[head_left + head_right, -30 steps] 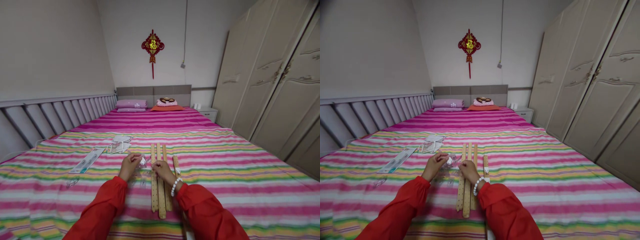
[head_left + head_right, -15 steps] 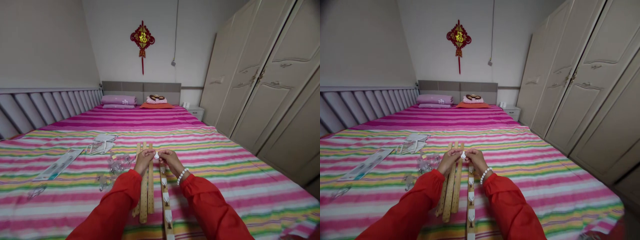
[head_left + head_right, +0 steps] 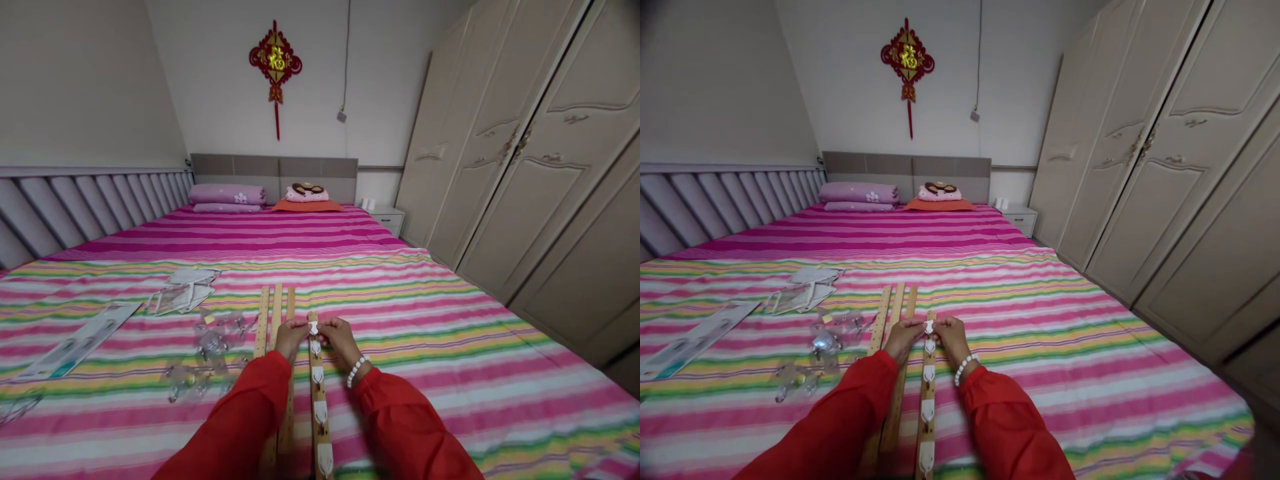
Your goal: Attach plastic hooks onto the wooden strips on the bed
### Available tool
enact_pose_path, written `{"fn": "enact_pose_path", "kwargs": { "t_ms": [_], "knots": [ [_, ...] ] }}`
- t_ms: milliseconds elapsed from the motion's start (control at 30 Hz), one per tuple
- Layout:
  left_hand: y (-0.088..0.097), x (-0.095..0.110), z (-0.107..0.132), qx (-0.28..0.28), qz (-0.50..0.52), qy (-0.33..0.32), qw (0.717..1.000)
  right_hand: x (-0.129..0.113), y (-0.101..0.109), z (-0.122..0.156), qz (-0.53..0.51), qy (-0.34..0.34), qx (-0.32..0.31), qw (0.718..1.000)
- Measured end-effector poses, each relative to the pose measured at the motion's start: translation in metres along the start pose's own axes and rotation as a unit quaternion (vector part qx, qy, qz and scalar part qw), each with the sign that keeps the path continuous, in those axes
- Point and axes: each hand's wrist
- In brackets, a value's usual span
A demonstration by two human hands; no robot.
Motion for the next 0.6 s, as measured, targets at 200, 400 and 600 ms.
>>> {"fn": "enact_pose_path", "kwargs": {
  "t_ms": [200, 400, 600],
  "knots": [
    [-0.001, -0.008, -0.008, 0.001, -0.031, -0.026, 0.999, 0.011, 0.005, -0.01, 0.006, -0.001, 0.007, 1.0],
    [0.001, -0.017, -0.017, -0.017, -0.125, -0.078, 0.989, 0.02, 0.008, -0.013, 0.002, 0.003, 0.024, 1.0],
    [0.002, -0.031, -0.025, -0.012, -0.19, -0.091, 0.977, 0.025, 0.008, -0.016, 0.002, 0.004, 0.03, 1.0]
  ]
}}
Point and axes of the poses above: each hand's wrist, its own z-axis away from the middle knuckle, its own y-axis out of the back of the hand, x = y × z, and after that the axes turned 7 degrees about -y, right-handed
